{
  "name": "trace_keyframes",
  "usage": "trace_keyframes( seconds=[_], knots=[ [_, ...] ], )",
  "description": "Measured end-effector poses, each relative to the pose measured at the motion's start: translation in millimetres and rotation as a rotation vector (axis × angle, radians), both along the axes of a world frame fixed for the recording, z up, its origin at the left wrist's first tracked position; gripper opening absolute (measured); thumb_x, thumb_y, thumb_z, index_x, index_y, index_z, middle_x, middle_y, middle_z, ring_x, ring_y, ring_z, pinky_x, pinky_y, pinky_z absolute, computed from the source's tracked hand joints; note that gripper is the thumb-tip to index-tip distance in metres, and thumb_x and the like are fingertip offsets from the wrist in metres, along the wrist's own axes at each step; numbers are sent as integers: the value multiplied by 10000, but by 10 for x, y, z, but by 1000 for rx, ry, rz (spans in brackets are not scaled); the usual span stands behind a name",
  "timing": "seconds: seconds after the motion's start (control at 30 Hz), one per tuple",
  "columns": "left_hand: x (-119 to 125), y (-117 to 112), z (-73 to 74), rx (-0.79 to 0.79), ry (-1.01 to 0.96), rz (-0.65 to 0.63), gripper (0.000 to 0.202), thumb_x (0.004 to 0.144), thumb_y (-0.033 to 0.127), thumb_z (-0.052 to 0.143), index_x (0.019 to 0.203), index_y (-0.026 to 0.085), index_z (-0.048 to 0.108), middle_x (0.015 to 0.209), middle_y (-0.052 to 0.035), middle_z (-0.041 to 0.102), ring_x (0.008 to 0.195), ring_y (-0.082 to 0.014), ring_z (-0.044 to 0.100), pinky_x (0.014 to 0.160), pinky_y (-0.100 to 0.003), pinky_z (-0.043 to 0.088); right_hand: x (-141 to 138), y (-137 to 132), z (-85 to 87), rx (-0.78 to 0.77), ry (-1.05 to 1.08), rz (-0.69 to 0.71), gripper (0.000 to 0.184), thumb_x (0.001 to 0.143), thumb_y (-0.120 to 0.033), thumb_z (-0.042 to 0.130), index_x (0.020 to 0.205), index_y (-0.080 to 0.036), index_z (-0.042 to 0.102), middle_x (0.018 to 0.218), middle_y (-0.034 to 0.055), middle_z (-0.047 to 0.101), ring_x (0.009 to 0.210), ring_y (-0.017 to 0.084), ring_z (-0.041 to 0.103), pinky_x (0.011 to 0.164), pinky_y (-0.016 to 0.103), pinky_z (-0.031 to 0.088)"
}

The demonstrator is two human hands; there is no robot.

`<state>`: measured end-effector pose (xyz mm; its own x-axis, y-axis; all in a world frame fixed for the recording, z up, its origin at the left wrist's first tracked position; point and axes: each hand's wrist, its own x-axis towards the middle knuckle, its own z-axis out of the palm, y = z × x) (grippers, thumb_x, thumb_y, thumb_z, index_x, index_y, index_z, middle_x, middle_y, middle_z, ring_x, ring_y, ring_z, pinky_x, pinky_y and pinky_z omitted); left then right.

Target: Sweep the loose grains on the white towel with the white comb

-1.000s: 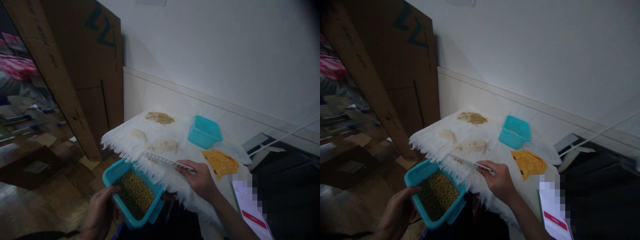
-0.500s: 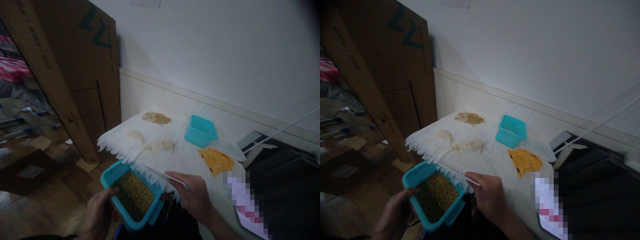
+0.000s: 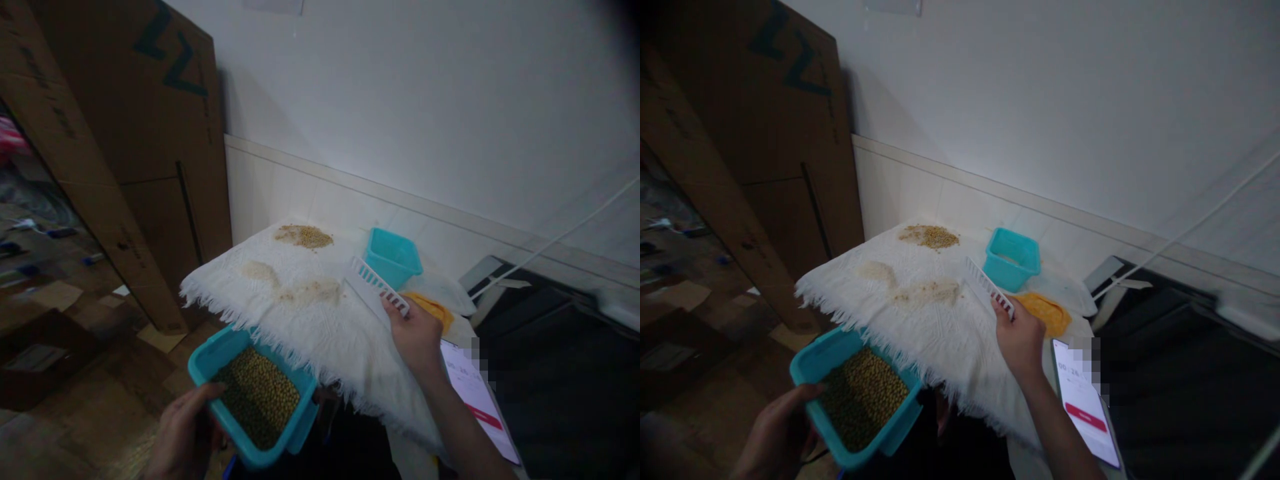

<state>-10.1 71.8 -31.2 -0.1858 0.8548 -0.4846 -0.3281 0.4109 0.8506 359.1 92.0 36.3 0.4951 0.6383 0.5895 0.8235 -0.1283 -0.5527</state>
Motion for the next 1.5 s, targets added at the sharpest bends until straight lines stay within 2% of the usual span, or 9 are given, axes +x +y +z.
trace_keyframes(
  seconds=[0.13, 0.27, 0.57, 0.8, 0.93, 1.07, 1.23, 1.37, 1.5],
  knots=[
    [27, 11, 145, -27, 38, 5, 397, 469, 519, 834, 304, 258, 585, 332, -22, 482, 292, -123, 414, 324, -265, 330, -6, 149, -17, -61, 62, 77, 542, 906, -630, 617, 1008, -196, 925, 822, 146, 881, 739, 347, 825, 676, 396, 571],
    [43, 7, 204, -33, 39, 11, 377, 455, 515, 820, 298, 267, 583, 329, -21, 477, 290, -124, 398, 323, -283, 363, -51, 169, -32, -77, 122, 160, 500, 897, -593, 641, 1031, -203, 923, 829, 122, 887, 730, 337, 817, 667, 386, 572],
    [7, 7, 99, -18, 35, -3, 409, 496, 531, 830, 304, 263, 588, 329, -26, 479, 288, -123, 406, 324, -274, 354, -122, 127, 89, -46, 239, 295, 464, 882, -624, 733, 963, -210, 927, 878, 104, 912, 755, 324, 844, 638, 365, 607],
    [-18, 4, 19, 9, 27, -20, 420, 569, 521, 836, 336, 259, 604, 339, -44, 503, 305, -145, 418, 342, -305, 394, 52, 112, 180, 3, 183, 179, 556, 876, -733, 745, 955, -214, 927, 846, 103, 905, 772, 343, 853, 684, 391, 635],
    [-1, -1, 23, -6, 23, 11, 414, 538, 524, 838, 327, 261, 598, 328, -34, 488, 297, -133, 414, 341, -290, 368, 9, 106, 69, -37, 154, 204, 510, 917, -664, 704, 984, -210, 928, 859, 104, 906, 751, 320, 840, 671, 373, 623],
    [25, -9, 135, -43, 37, -28, 407, 493, 536, 817, 295, 266, 586, 325, -45, 493, 297, -135, 421, 344, -288, 366, -138, 34, -38, -60, 163, 270, 421, 946, -558, 696, 1034, -223, 934, 870, 87, 909, 720, 288, 826, 631, 340, 597],
    [50, -16, 190, -64, 23, -11, 395, 451, 522, 827, 290, 261, 577, 325, -28, 468, 301, -122, 396, 338, -289, 358, -226, -69, 20, -59, 217, 322, 363, 943, -508, 717, 1004, -227, 938, 865, 80, 907, 723, 284, 832, 632, 337, 616],
    [61, -24, 161, -47, 18, -19, 415, 459, 531, 833, 292, 253, 575, 323, -35, 460, 299, -123, 399, 334, -288, 325, -121, -158, 47, -33, 227, 328, 337, 953, -537, 759, 987, -253, 937, 910, 73, 916, 786, 300, 858, 678, 357, 660],
    [66, -32, 159, -34, 12, -46, 412, 481, 522, 827, 291, 254, 578, 318, -53, 471, 304, -135, 404, 338, -302, 333, 40, -284, -38, -17, 185, 255, 385, 966, -608, 784, 1037, -261, 934, 982, 82, 927, 859, 325, 882, 714, 384, 688]
  ],
)
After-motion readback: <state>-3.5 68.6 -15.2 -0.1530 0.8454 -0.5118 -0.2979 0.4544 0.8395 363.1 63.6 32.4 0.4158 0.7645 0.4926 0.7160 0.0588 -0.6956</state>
